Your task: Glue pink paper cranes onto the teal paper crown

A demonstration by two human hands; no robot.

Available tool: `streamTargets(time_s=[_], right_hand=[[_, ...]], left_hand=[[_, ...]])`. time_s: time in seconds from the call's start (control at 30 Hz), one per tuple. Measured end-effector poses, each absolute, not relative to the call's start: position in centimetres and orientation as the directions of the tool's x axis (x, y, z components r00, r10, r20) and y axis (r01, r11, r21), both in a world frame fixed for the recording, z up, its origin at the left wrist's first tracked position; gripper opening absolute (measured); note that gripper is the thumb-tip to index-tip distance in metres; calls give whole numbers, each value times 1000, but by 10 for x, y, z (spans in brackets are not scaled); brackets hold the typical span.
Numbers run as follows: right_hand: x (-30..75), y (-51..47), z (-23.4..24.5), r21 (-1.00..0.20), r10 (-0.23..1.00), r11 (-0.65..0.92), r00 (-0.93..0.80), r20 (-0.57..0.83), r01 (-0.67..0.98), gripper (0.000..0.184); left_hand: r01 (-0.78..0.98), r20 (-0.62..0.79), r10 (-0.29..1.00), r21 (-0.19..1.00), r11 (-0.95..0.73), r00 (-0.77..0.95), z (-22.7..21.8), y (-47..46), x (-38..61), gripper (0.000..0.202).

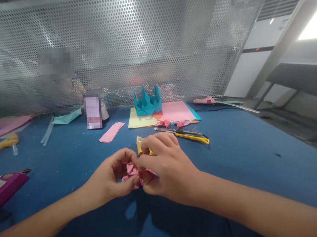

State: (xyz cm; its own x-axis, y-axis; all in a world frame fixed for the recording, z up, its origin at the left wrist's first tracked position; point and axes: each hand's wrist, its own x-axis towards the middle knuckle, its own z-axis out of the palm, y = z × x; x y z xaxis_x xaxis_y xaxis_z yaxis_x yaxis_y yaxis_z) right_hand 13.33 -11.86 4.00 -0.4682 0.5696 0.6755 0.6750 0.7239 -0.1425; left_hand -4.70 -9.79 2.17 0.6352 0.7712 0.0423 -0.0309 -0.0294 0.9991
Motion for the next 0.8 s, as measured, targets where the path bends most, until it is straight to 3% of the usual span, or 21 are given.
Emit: streamTargets(time_s=[0.43,0.8], right_hand=[[134,-119,42,-125,575,718,-482,661,685,8],[137,-118,45,-108,579,716,-501,644,689,10]], left_hand=[[-16,28,770,1000,-23,638,23,-97,-47,20],[-66,-15,740,995,80,673,15,-90,-52,21]])
